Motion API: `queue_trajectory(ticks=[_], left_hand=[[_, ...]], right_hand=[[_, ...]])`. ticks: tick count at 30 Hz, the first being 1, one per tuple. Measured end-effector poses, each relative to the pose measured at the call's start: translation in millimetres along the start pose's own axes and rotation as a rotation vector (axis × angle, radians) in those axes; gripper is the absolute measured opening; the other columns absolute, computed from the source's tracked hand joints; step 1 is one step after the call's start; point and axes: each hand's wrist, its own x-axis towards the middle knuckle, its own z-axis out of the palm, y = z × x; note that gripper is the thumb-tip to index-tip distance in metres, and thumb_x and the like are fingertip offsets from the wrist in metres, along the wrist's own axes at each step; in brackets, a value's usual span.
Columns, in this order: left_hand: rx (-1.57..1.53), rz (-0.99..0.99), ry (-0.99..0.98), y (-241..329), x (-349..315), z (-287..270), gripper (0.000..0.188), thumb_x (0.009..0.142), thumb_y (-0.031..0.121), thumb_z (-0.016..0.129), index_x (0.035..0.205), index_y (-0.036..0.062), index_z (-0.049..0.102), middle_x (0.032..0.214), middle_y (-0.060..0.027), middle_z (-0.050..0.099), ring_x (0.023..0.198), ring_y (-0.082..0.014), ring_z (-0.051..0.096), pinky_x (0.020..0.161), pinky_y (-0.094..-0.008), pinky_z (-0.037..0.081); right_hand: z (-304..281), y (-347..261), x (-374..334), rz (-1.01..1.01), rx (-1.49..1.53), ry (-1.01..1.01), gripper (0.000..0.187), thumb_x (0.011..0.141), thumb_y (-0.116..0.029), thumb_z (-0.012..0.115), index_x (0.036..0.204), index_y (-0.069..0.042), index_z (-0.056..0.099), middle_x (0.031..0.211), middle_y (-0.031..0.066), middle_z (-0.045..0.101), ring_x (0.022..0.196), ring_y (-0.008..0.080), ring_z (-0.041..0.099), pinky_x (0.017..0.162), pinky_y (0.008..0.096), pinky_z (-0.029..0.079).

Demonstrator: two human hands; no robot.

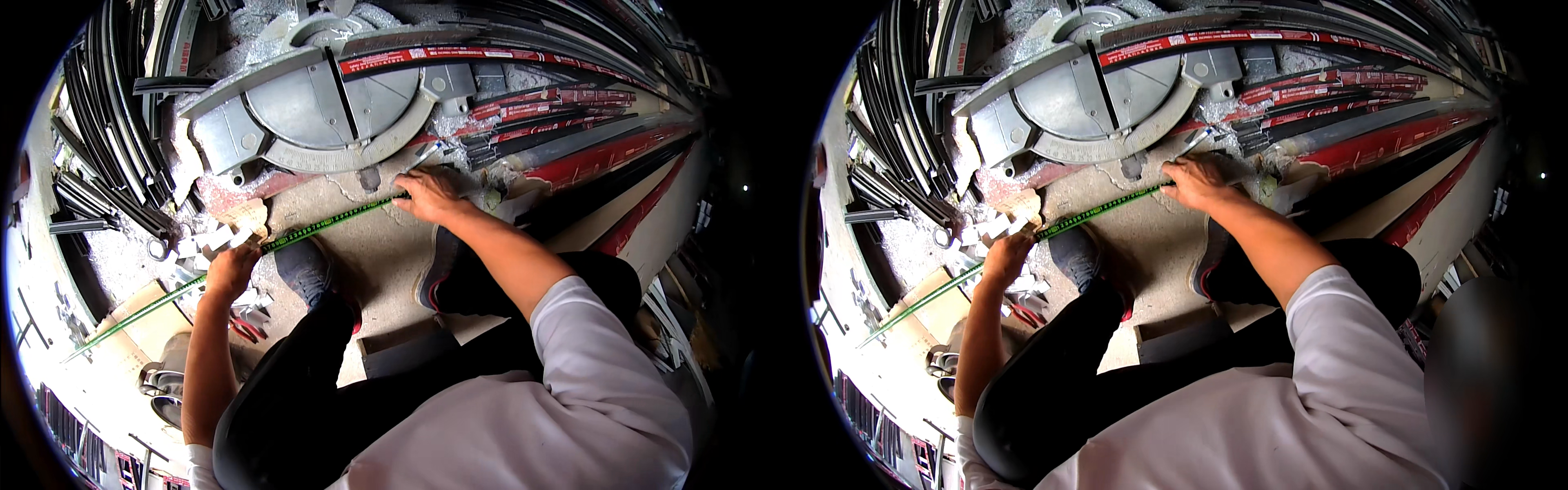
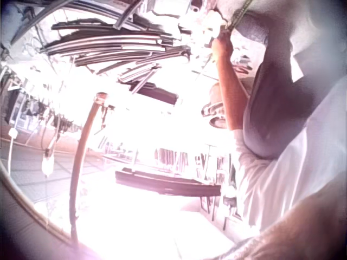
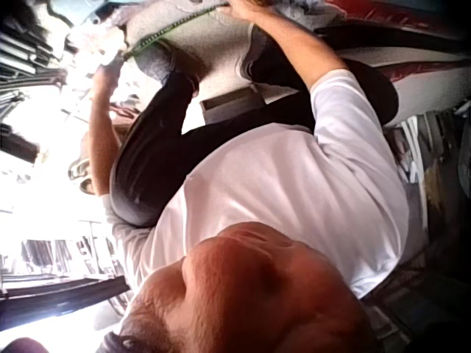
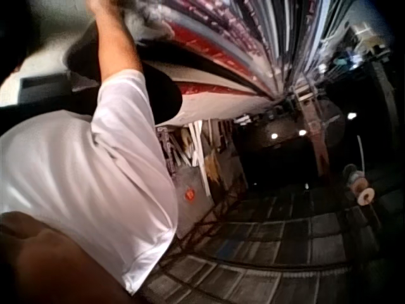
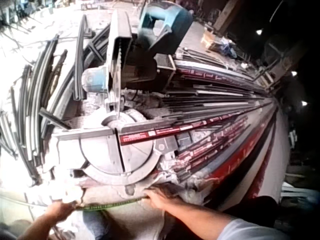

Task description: The person measures the dimensions of a window frame using a tape measure, then moves to a cutting station to measure and mark a long metal profile. They use a marker to mark the measured length on the profile.

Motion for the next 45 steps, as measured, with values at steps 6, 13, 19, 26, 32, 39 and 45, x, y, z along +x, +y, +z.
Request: queue_trajectory(ticks=[6, 13, 19, 26, 32, 39, 45], left_hand=[[0.036, -0.02, 0.084, 1, -2, 5, 0.039, 0.1, 0.044, 0.057, 0.106, 0.0087, 0.071, 0.093, -0.0227, 0.071, 0.093, -0.0436, 0.067, 0.083, -0.0515, 0.052], [0.034, -0.032, 0.096, 20, -8, -7, 0.04, 0.099, 0.046, 0.057, 0.105, 0.009, 0.073, 0.099, -0.0213, 0.073, 0.097, -0.0417, 0.068, 0.085, -0.0513, 0.053], [-0.117, -0.015, 0.212, 15, -10, -7, 0.037, 0.097, 0.041, 0.063, 0.099, 0.0053, 0.072, 0.095, -0.0175, 0.073, 0.091, -0.0386, 0.069, 0.081, -0.0467, 0.053], [-0.223, 0.106, 0.361, 22, -1, -12, 0.035, 0.098, 0.034, 0.062, 0.094, 0.0005, 0.07, 0.088, -0.0175, 0.073, 0.081, -0.0361, 0.07, 0.073, -0.0443, 0.053], [-0.475, 0.065, 0.358, 24, 4, 5, 0.034, 0.1, 0.03, 0.063, 0.096, -0.0038, 0.066, 0.076, -0.0139, 0.068, 0.069, -0.0189, 0.059, 0.067, -0.0363, 0.048], [-0.855, 0.062, 0.336, 24, 9, -5, 0.025, 0.104, 0.021, 0.06, 0.097, -0.0029, 0.061, 0.085, -0.0044, 0.062, 0.081, -0.0106, 0.055, 0.074, -0.0267, 0.045], [-1.073, 0.119, 0.332, 72, 17, -40, 0.038, 0.106, 0.031, 0.057, 0.102, -0.0055, 0.069, 0.091, -0.0087, 0.071, 0.084, -0.0153, 0.066, 0.08, -0.0278, 0.051]], right_hand=[[-21, -12, -8, 0.037, 0.011, 0.012, 0.042, 0.088, -0.039, 0.074, 0.115, -0.009, 0.062, 0.125, 0.0163, 0.06, 0.116, 0.0364, 0.059, 0.095, 0.0478, 0.051], [-74, 20, 22, 0.161, 0.657, 0.844, 0.029, 0.096, -0.028, 0.07, 0.094, 0.0, 0.067, 0.078, 0.0008, 0.066, 0.072, 0.0103, 0.061, 0.067, 0.0307, 0.052], [-144, 50, 73, 0.516, 1.088, 1.064, 0.035, 0.095, -0.035, 0.072, 0.097, -0.001, 0.068, 0.081, 0.0034, 0.065, 0.066, 0.0109, 0.06, 0.053, 0.0256, 0.051], [-180, 82, 94, 0.66, 1.556, 0.985, 0.033, 0.092, -0.038, 0.077, 0.093, -0.008, 0.062, 0.077, 0.0041, 0.063, 0.055, 0.0115, 0.056, 0.041, 0.0256, 0.036], [-179, 120, 113, 0.574, 1.877, 0.869, 0.029, 0.089, -0.033, 0.08, 0.096, -0.016, 0.058, 0.075, -0.0008, 0.058, 0.052, 0.0113, 0.052, 0.042, 0.0237, 0.036], [-177, 116, 103, 0.437, 2.021, 0.905, 0.025, 0.087, -0.023, 0.083, 0.096, -0.016, 0.061, 0.078, 0.0007, 0.055, 0.057, 0.013, 0.049, 0.046, 0.0235, 0.039], [-176, 104, 75, 0.381, 2.04, 0.855, 0.028, 0.09, -0.02, 0.081, 0.1, -0.011, 0.057, 0.076, 0.0032, 0.049, 0.061, 0.0162, 0.049, 0.051, 0.026, 0.042]])
